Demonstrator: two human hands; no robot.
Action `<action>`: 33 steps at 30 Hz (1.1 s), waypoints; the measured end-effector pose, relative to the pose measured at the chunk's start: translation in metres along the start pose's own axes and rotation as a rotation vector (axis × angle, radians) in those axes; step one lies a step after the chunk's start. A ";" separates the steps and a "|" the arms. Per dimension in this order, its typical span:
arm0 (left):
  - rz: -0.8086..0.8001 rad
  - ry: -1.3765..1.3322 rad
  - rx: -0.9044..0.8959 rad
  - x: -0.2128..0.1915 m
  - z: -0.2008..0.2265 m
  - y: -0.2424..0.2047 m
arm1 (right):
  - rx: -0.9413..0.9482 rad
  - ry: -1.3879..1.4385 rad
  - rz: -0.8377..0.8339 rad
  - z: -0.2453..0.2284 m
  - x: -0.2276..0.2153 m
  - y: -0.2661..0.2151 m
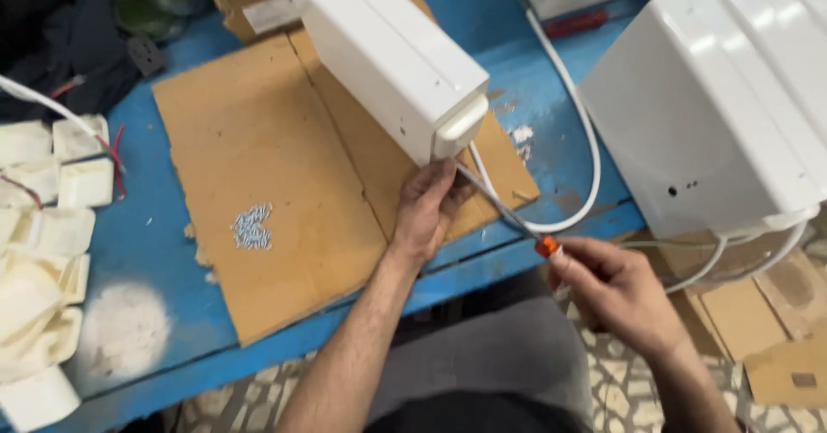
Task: Assembling plastic electronic enclosures by inserting cables and securing panels with a screwdriver.
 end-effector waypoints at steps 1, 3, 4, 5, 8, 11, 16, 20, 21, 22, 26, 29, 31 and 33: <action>-0.026 -0.030 -0.016 -0.001 -0.002 -0.004 | 0.050 0.041 -0.046 0.002 0.001 -0.001; -0.083 -0.051 -0.020 0.002 0.002 0.007 | 0.070 0.082 -0.073 0.009 -0.004 0.009; -0.060 -0.064 -0.057 -0.001 -0.001 0.007 | 0.012 0.080 -0.092 0.015 -0.006 0.012; -0.038 -0.078 -0.094 -0.004 -0.004 0.007 | -0.046 0.077 -0.113 0.021 -0.008 0.014; -0.079 -0.065 -0.093 -0.004 -0.004 0.005 | -0.443 -0.133 -0.025 -0.023 -0.009 0.009; -0.047 -0.074 -0.143 0.002 0.000 0.005 | -0.431 -0.354 0.071 -0.046 -0.006 0.003; -0.117 -0.057 -0.137 0.011 0.005 0.005 | -0.029 0.018 0.013 -0.005 -0.004 0.014; -0.142 -0.083 -0.121 0.009 0.003 0.006 | 0.001 0.052 -0.046 -0.003 0.002 0.014; -0.137 -0.085 -0.121 0.009 0.004 0.004 | 0.004 0.052 -0.050 -0.005 0.002 0.013; -0.132 -0.061 -0.130 0.010 0.005 0.004 | -0.022 0.009 -0.044 -0.008 0.001 0.013; -0.143 -0.052 -0.135 0.014 0.006 0.003 | -0.249 -0.092 0.006 -0.027 0.001 0.009; -0.154 -0.070 -0.139 0.018 0.009 0.000 | -0.574 -0.389 0.161 -0.064 0.004 -0.005; -0.140 -0.084 -0.141 0.014 0.007 0.001 | -0.668 -0.498 0.202 -0.078 0.007 -0.012; -0.134 -0.102 -0.156 0.009 0.003 0.002 | -0.749 -0.615 0.251 -0.089 0.009 -0.019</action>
Point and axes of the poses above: each hand's wrist, its own y-axis towards the middle knuckle, its own x-axis out of the palm, z = x × y, the point moved 7 cm from there along y, towards the middle knuckle, and after that the axes turned 12 degrees about -x, right-handed, at the moved point
